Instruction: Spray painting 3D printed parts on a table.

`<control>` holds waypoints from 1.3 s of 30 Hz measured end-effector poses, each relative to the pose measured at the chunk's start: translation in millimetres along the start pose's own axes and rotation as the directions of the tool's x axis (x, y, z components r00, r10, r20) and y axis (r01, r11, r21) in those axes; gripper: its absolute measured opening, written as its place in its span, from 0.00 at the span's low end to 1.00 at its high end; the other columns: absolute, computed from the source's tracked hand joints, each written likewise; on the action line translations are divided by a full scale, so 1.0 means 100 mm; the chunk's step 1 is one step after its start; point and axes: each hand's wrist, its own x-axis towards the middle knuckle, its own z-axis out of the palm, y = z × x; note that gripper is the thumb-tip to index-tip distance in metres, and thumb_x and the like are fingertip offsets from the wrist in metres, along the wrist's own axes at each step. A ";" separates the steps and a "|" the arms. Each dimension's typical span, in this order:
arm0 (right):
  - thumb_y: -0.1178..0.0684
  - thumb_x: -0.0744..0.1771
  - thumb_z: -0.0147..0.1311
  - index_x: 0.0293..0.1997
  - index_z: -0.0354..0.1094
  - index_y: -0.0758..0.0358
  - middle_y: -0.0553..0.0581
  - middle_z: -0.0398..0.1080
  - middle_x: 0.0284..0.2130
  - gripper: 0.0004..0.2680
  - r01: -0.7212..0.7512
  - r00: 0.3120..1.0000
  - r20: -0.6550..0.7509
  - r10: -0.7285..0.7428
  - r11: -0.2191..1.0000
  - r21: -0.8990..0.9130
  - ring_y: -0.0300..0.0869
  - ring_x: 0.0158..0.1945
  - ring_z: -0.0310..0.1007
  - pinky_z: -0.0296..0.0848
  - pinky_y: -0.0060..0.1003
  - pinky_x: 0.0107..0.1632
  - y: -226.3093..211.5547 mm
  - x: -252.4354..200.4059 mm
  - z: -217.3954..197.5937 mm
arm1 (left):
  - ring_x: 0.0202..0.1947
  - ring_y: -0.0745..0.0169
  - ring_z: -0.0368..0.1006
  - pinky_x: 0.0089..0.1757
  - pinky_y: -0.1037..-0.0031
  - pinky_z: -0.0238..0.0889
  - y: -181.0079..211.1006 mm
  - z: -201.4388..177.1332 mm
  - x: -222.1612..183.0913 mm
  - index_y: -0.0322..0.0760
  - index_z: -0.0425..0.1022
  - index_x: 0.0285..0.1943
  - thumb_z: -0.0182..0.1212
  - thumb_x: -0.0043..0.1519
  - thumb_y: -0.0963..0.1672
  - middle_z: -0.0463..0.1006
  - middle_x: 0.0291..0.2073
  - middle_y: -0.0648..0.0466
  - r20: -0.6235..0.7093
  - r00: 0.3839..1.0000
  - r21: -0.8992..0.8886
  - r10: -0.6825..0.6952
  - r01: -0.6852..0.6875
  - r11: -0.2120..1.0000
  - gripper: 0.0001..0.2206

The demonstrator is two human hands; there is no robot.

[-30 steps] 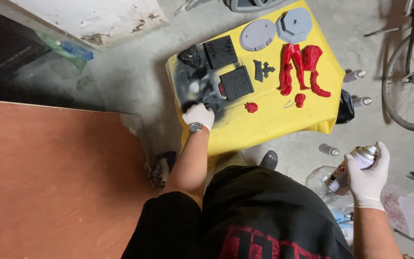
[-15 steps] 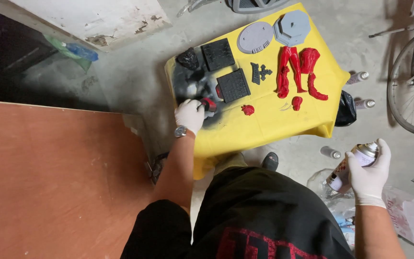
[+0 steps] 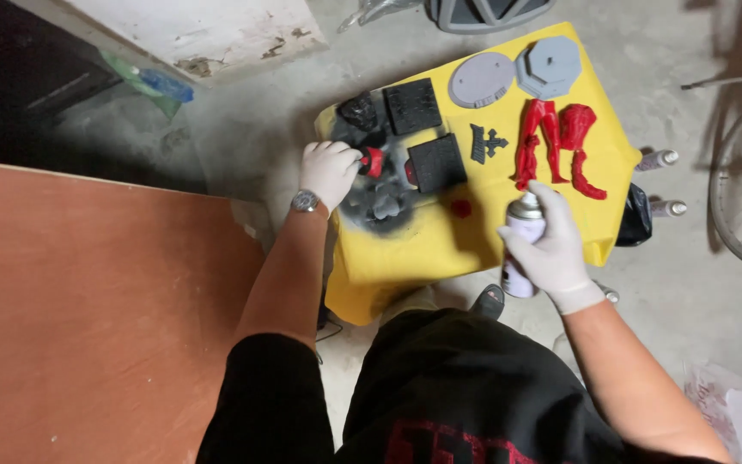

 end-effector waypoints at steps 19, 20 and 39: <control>0.47 0.60 0.68 0.67 0.62 0.43 0.58 0.67 0.52 0.27 -0.183 0.947 0.251 0.201 0.979 -0.096 0.57 0.57 0.72 0.69 0.54 0.62 -0.41 0.30 1.21 | 0.51 0.66 0.79 0.52 0.73 0.71 -0.24 0.64 -0.03 0.65 0.84 0.43 0.68 0.56 0.49 0.85 0.41 0.70 0.485 0.625 -0.439 -0.612 0.779 0.447 0.08; 0.47 0.60 0.68 0.67 0.62 0.43 0.58 0.67 0.52 0.27 -0.186 0.945 0.254 0.205 0.978 -0.099 0.57 0.57 0.72 0.69 0.54 0.62 -0.43 0.29 1.23 | 0.51 0.66 0.79 0.52 0.73 0.71 -0.25 0.72 -0.08 0.65 0.84 0.43 0.68 0.56 0.49 0.85 0.41 0.70 0.489 0.622 -0.438 -0.612 0.781 0.444 0.08; 0.55 0.63 0.68 0.67 0.60 0.62 0.63 0.64 0.53 0.26 0.534 0.830 0.191 -0.523 0.845 -0.008 0.59 0.58 0.69 0.68 0.50 0.60 -2.02 1.33 1.59 | 0.46 0.59 0.79 0.49 0.69 0.70 -1.11 -0.88 0.50 0.37 0.87 0.44 0.71 0.50 0.41 0.86 0.39 0.50 0.225 0.318 -0.935 -0.921 0.337 -0.112 0.13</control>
